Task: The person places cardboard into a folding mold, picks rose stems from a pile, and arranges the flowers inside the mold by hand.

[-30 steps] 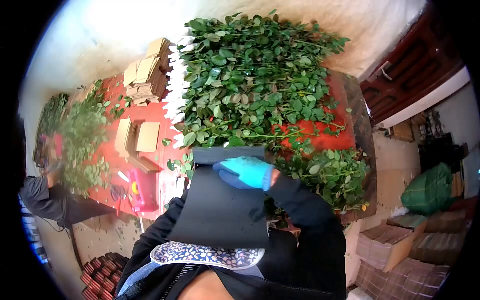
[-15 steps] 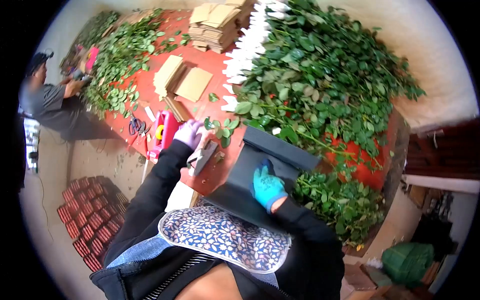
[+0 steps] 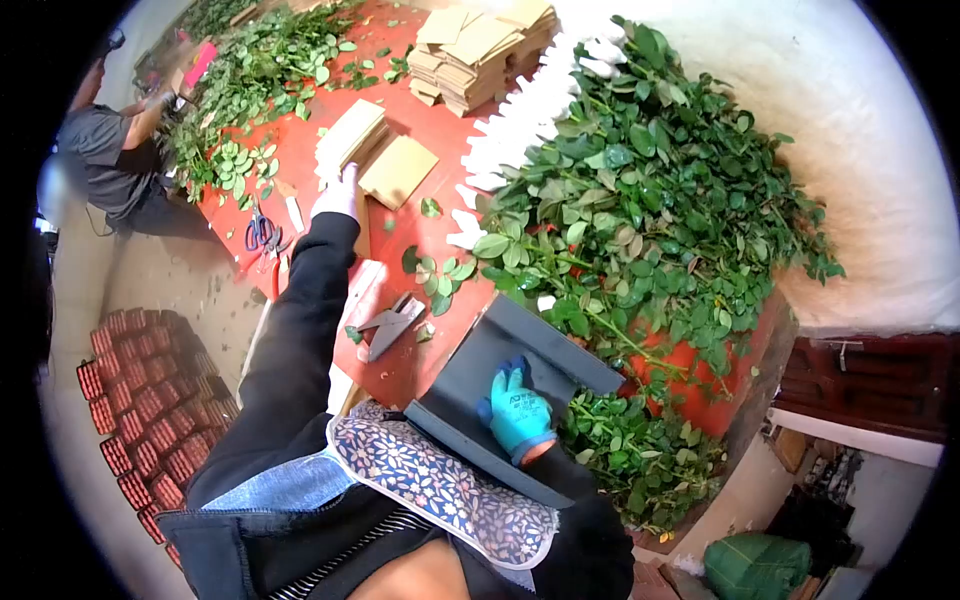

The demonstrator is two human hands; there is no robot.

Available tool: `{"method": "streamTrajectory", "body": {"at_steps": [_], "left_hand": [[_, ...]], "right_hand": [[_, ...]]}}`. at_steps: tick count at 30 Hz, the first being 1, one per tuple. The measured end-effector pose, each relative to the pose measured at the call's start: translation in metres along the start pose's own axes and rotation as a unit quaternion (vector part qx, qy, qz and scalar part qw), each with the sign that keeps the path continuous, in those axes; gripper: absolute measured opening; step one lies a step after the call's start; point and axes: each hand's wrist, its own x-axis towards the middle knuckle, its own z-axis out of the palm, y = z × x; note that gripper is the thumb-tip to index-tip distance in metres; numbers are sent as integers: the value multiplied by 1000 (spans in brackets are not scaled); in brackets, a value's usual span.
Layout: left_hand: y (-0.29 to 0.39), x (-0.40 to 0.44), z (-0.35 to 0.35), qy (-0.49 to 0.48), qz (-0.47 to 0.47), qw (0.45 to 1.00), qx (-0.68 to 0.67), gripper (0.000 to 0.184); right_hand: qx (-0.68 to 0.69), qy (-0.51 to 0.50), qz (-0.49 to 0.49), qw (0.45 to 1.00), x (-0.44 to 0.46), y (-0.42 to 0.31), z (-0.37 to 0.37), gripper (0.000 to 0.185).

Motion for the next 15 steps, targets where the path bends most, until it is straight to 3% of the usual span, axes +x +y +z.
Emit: {"method": "streamTrajectory", "body": {"at_steps": [3,5,7,8,9,10,11,12,13,14,15], "left_hand": [[-14,-7,-32,-22,-64,997,-28,77],[-17,-23,-64,19,-90,994,-56,67],[-51,-33,-45,119,66,953,-269,45],[-45,-47,-55,39,67,887,-455,36],[-38,-61,-68,-35,61,780,-622,27],[-24,-79,-75,-110,112,679,-717,27],[5,-107,-102,-127,140,680,-709,22],[25,-134,-100,-255,84,617,-740,18],[45,-154,-88,-299,205,682,-635,21],[67,-174,-81,-364,259,695,-564,25],[89,-197,-60,-397,250,572,-673,27]], "right_hand": [[14,10,-8,1000,0,0,-2,67],[-4,23,-8,1000,1,1,3,68],[14,16,-6,1000,1,1,2,70],[4,29,-8,1000,0,2,4,69],[-7,45,-13,999,0,2,5,69],[-31,12,7,999,0,-7,-11,66],[-39,6,5,999,-1,-6,-10,66],[-41,-8,4,999,-1,-5,-9,64],[-44,-20,2,999,-1,-3,-7,62],[-24,20,-37,999,-1,11,15,52],[-54,-6,-77,996,-3,20,20,44]]}}
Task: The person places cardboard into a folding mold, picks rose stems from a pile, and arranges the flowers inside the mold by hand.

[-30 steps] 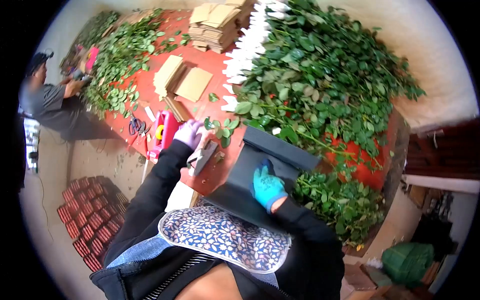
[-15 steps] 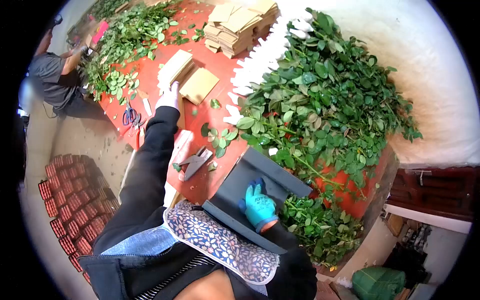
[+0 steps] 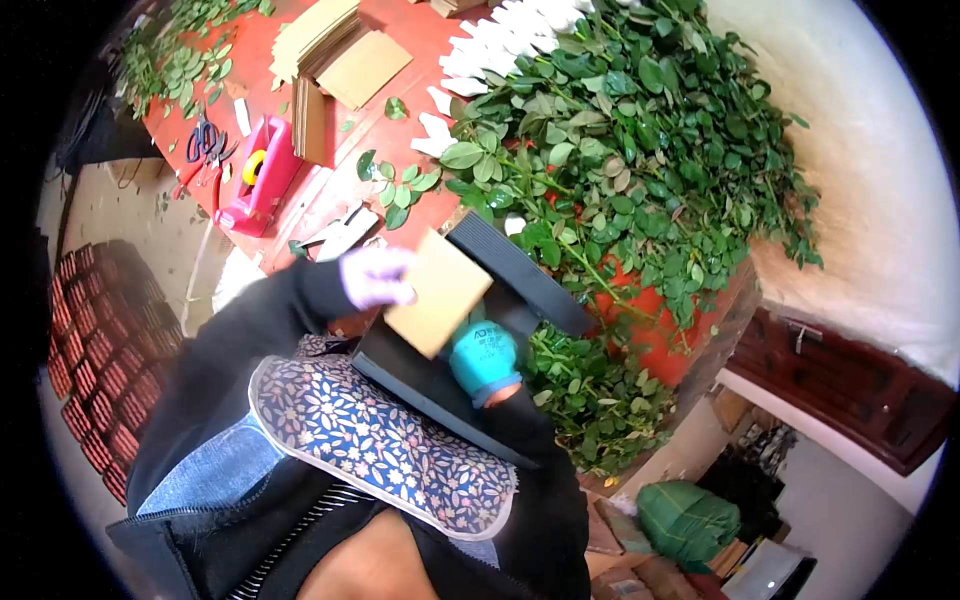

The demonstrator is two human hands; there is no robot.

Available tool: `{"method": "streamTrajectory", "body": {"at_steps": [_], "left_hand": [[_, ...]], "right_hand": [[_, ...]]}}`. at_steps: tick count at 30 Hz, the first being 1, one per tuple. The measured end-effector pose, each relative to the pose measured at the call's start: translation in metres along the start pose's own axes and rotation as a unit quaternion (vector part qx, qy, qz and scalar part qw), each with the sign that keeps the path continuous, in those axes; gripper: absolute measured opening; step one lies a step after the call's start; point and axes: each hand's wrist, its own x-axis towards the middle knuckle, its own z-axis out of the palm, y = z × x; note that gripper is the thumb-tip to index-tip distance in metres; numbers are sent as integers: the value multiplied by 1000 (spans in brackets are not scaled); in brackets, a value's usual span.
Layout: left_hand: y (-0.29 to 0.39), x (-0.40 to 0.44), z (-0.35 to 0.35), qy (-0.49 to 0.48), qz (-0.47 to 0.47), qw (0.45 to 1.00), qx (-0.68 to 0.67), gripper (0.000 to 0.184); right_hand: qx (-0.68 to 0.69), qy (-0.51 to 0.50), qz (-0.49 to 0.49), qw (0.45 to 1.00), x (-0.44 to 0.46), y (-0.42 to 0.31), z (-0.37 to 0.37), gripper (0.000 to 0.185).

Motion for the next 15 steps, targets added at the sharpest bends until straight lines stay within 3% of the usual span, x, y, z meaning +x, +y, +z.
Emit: {"method": "streamTrajectory", "body": {"at_steps": [2,3,5,7,10,11,12,15], "left_hand": [[-73,7,30,11,-119,992,-35,27],[-72,10,31,15,-114,993,-36,27],[-71,16,31,17,-176,958,227,25],[-84,20,32,20,-176,955,237,25],[-89,15,35,31,-119,955,271,27],[-87,15,35,37,-119,952,278,28],[-79,16,36,42,-119,950,286,29],[-45,14,31,18,-156,940,302,35]], "right_hand": [[-1,-88,87,992,1,-6,-19,43],[10,-4,30,999,-4,-1,-20,43],[34,47,1,998,-14,7,-23,41],[64,96,-28,993,-16,6,-37,39],[25,-10,32,999,-16,-7,-68,50],[45,61,38,996,-12,-16,-70,59],[33,143,-35,988,-5,-14,-69,60],[-53,107,-66,991,13,0,-30,64]]}}
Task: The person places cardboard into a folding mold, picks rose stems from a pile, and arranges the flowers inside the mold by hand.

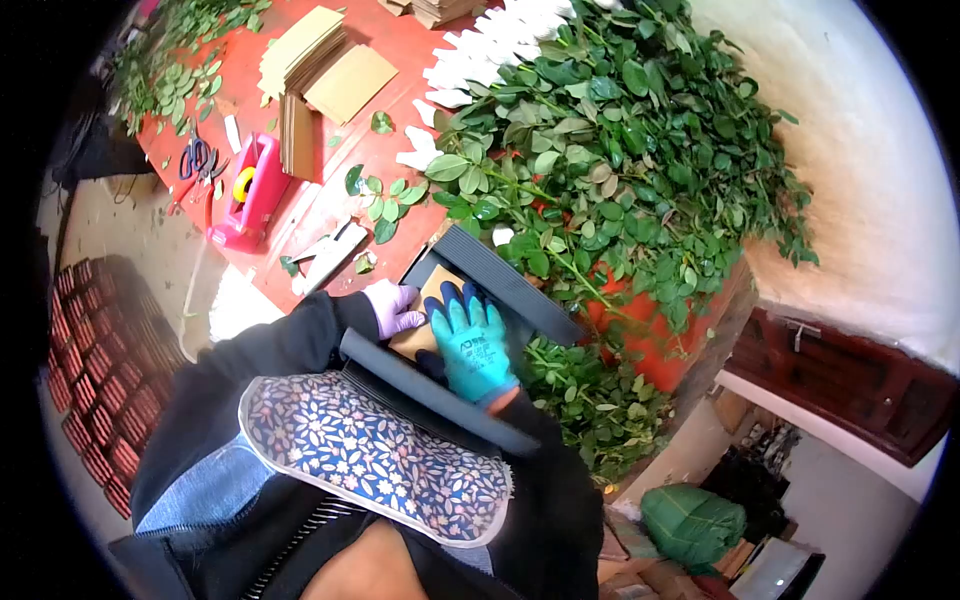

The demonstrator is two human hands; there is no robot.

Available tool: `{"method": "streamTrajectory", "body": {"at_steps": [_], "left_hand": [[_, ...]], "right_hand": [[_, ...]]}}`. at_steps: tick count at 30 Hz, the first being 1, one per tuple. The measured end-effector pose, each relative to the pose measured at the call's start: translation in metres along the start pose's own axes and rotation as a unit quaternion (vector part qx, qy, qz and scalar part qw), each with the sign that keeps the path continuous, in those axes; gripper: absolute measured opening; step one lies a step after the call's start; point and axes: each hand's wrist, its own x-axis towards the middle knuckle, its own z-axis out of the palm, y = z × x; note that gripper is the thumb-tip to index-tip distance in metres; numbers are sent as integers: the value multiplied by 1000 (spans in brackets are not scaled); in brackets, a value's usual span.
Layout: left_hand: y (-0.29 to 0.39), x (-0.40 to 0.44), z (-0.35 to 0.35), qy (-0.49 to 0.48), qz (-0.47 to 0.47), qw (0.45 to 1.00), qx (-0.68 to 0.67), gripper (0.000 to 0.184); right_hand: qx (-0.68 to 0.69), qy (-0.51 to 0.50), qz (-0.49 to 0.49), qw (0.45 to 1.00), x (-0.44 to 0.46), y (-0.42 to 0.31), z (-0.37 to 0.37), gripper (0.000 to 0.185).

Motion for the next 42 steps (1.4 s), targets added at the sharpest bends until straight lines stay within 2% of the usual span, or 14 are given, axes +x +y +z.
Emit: {"method": "streamTrajectory", "body": {"at_steps": [3,5,6,7,11,14,25,27,29,33,34,38,40,42], "left_hand": [[-1,-19,-17,-6,-34,999,-17,36],[2,-42,-23,74,-41,996,-1,31],[-3,-51,-23,80,10,996,-32,28],[-9,-54,-20,44,25,994,-95,28],[9,-61,-29,-78,106,982,-137,32],[2,-56,-27,-107,128,972,-163,30],[9,-37,-31,-152,117,974,-117,24],[5,-27,-26,-69,147,978,-131,19],[10,-19,-31,-34,55,997,-29,22],[5,-4,-21,-68,107,990,56,26],[4,-3,-16,-60,111,991,54,26],[1,-1,-11,-56,107,991,55,25],[2,-1,-12,-72,58,993,72,35],[19,-1,-13,-22,91,985,146,44]], "right_hand": [[-119,3,26,993,-2,-1,35,64],[-67,7,42,997,0,-2,31,62],[-11,14,46,999,1,-3,25,64],[45,22,51,997,2,-4,14,65],[24,16,58,998,5,-13,3,71],[38,16,71,997,3,-14,6,72],[78,-10,85,993,-3,-19,8,68],[73,11,99,992,-5,-20,14,67],[56,20,83,995,-8,-20,16,65],[33,20,87,995,-6,-22,16,63],[32,41,79,996,-6,-20,17,54],[38,46,73,996,-10,-17,14,55],[48,40,81,995,-10,-18,11,55],[51,54,75,994,-10,-16,14,55]]}}
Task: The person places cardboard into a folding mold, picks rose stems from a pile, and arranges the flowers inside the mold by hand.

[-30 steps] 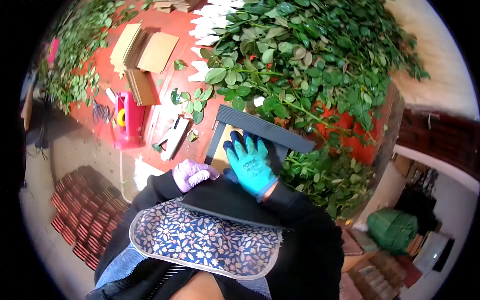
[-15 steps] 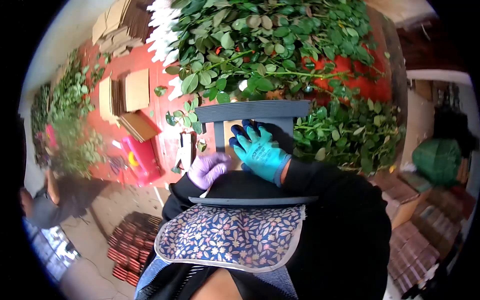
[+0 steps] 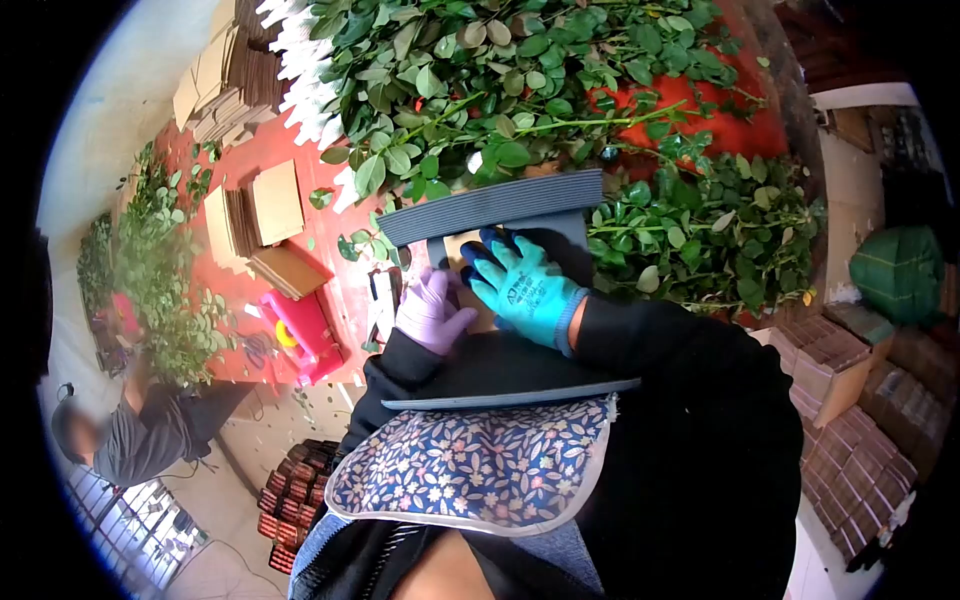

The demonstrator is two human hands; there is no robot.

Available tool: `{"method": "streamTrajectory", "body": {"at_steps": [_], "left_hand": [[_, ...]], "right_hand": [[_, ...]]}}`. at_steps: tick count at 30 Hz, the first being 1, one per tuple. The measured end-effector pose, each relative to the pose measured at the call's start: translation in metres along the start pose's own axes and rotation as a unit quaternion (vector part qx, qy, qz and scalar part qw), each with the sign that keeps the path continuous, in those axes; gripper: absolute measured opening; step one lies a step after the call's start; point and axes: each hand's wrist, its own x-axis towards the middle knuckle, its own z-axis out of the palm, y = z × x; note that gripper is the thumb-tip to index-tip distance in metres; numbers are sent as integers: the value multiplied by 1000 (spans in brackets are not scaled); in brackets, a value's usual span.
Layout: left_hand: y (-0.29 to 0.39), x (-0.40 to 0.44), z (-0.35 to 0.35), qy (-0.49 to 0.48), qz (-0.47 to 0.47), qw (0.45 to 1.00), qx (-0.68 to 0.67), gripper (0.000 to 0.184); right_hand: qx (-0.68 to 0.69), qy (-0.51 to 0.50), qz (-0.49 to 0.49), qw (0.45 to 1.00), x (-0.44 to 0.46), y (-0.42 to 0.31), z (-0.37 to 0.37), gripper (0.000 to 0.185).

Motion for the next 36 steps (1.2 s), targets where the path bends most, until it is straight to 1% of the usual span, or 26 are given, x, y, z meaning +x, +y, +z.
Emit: {"method": "streamTrajectory", "body": {"at_steps": [1,2,3,5,7,8,9,10,11,12,13,14,16,17,19,20,21,23,25,26,27,29,31,34,35,36], "left_hand": [[13,3,-5,47,26,996,78,53],[23,5,-8,23,5,997,72,71],[22,8,-5,25,7,997,69,71],[15,13,2,50,80,989,114,77],[8,14,6,37,69,992,103,81],[3,16,11,42,74,992,94,82],[1,17,12,48,79,992,84,83],[7,16,5,30,98,992,75,82],[5,16,6,29,94,987,129,81],[7,21,4,19,85,988,131,80],[11,22,0,17,84,988,130,80],[8,22,3,17,86,986,143,80],[6,22,6,18,85,983,160,80],[4,22,10,19,81,981,173,80],[8,25,11,11,74,979,191,79],[14,22,9,-10,54,973,226,80],[19,21,6,-32,35,964,261,80],[12,19,12,-17,47,955,292,79],[14,16,13,-3,41,955,294,76],[6,21,14,-1,48,959,280,76],[17,20,6,-27,32,966,255,75],[15,20,6,-33,42,974,221,76],[24,17,2,-44,32,975,213,76],[22,16,1,-25,47,983,176,78],[24,15,0,-42,28,984,173,77],[22,14,2,-35,39,984,171,77]], "right_hand": [[4,13,-5,1000,-1,2,1,55],[2,11,-3,1000,-1,3,2,55],[-12,-8,-6,1000,-1,3,3,55],[-31,-26,-11,999,-1,2,8,56],[-20,36,13,999,-1,-2,4,55],[33,33,35,998,-4,-6,0,55],[111,-7,55,992,-7,-9,-35,52],[313,-63,50,946,-10,-7,-61,52],[502,-117,44,856,-14,-7,-75,52],[594,-123,-4,795,-13,-2,-74,53],[546,-107,-49,829,-19,-7,-81,60],[495,-198,9,846,-26,-6,-92,64],[289,-164,-14,943,-37,-5,-71,84],[268,-128,-10,955,-42,-7,-63,66],[142,-28,-53,988,-45,-10,-33,38],[25,-41,-10,999,-52,-25,-28,18],[9,1,-12,1000,-58,-28,-15,17],[37,10,-32,999,-57,-26,-14,19],[67,54,-58,995,-58,-22,-13,27],[82,52,-51,994,-52,-16,-13,28],[92,51,-43,994,-52,-18,-16,30],[41,54,-64,996,-57,-18,5,38],[43,5,-55,998,-57,-21,-3,39],[9,9,-73,997,-55,-20,-18,37],[61,-49,-52,996,-55,-19,-25,39],[132,-50,-54,988,-53,-12,-28,40]]}}
